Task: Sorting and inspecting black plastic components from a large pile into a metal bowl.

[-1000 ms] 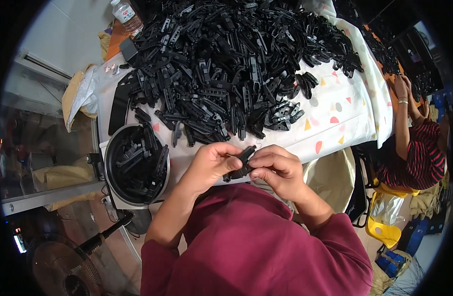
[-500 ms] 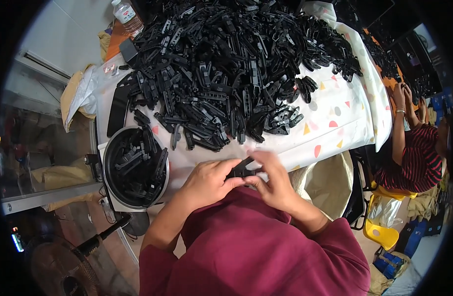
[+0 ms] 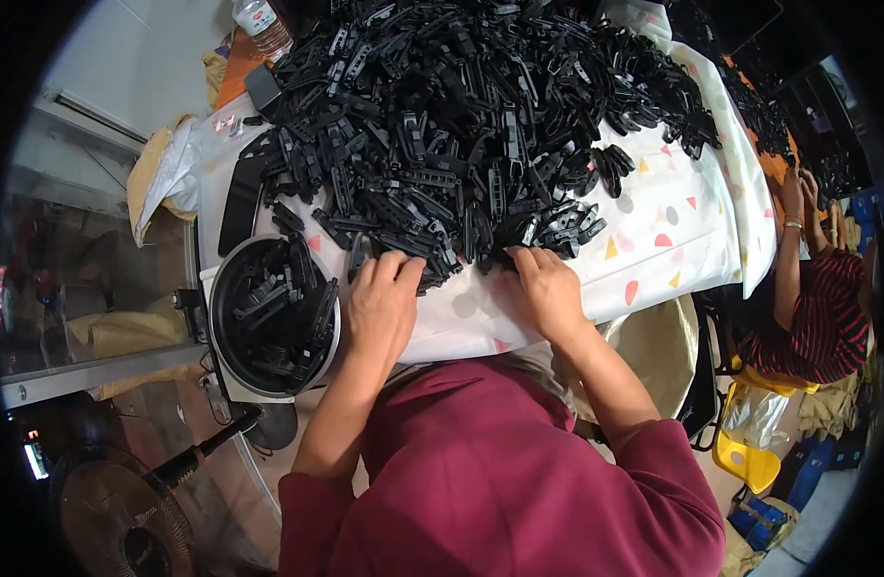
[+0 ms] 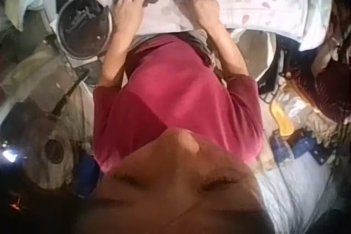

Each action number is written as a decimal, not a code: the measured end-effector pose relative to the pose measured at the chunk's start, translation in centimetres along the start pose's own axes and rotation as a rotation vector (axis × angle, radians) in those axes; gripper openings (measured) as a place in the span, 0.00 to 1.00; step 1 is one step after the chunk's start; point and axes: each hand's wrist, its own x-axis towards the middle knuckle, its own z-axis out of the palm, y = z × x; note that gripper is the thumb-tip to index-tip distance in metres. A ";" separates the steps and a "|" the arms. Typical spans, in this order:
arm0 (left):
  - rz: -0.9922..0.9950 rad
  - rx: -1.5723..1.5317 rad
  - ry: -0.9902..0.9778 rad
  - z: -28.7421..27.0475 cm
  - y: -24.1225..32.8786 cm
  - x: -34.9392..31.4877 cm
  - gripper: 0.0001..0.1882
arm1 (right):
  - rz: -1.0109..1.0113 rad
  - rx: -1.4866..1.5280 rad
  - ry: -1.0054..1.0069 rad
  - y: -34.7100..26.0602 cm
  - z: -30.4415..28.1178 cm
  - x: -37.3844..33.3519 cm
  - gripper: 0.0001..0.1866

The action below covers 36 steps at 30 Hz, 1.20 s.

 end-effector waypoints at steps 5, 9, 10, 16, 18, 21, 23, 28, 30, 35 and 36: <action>0.065 0.037 0.040 0.3 -0.4 -0.6 0.13 | 0.090 0.215 0.034 -1.1 -1.9 -0.3 0.16; 0.202 -0.061 -0.079 -0.7 -0.2 -0.7 0.12 | 0.178 0.408 0.000 -1.6 -3.1 -1.1 0.17; 0.219 -0.087 -0.081 -0.3 -0.4 -1.0 0.08 | 0.178 0.408 0.003 -1.7 -3.2 -1.2 0.17; -0.345 -0.213 -0.016 0.4 1.6 -1.5 0.12 | 0.305 0.622 0.021 -1.9 -2.8 -1.9 0.16; -0.446 -0.216 -0.069 0.8 2.1 -0.9 0.15 | 0.327 0.768 0.000 -2.1 -2.6 -1.8 0.16; -0.493 -0.282 -0.094 1.4 1.4 -1.0 0.16 | 0.295 0.857 0.010 -2.5 -3.5 -1.6 0.15; -0.558 -0.502 -0.167 0.6 0.5 -1.6 0.10 | 0.338 0.929 -0.139 -2.8 -4.3 -2.0 0.14; -0.621 -1.523 -0.336 -2.7 2.4 -1.3 0.07 | -0.216 0.773 -0.022 -3.7 -4.8 -0.4 0.13; -0.524 -1.427 -0.391 -3.1 2.4 -0.8 0.09 | -0.278 0.720 0.000 -3.8 -4.8 0.0 0.13; 0.021 -0.945 -0.260 -3.6 1.9 0.3 0.16 | -0.326 0.614 0.063 -4.5 -4.6 -0.5 0.12; 0.024 -0.948 -0.261 -3.9 2.1 0.5 0.16 | -0.296 0.600 0.097 -4.7 -4.6 -0.9 0.13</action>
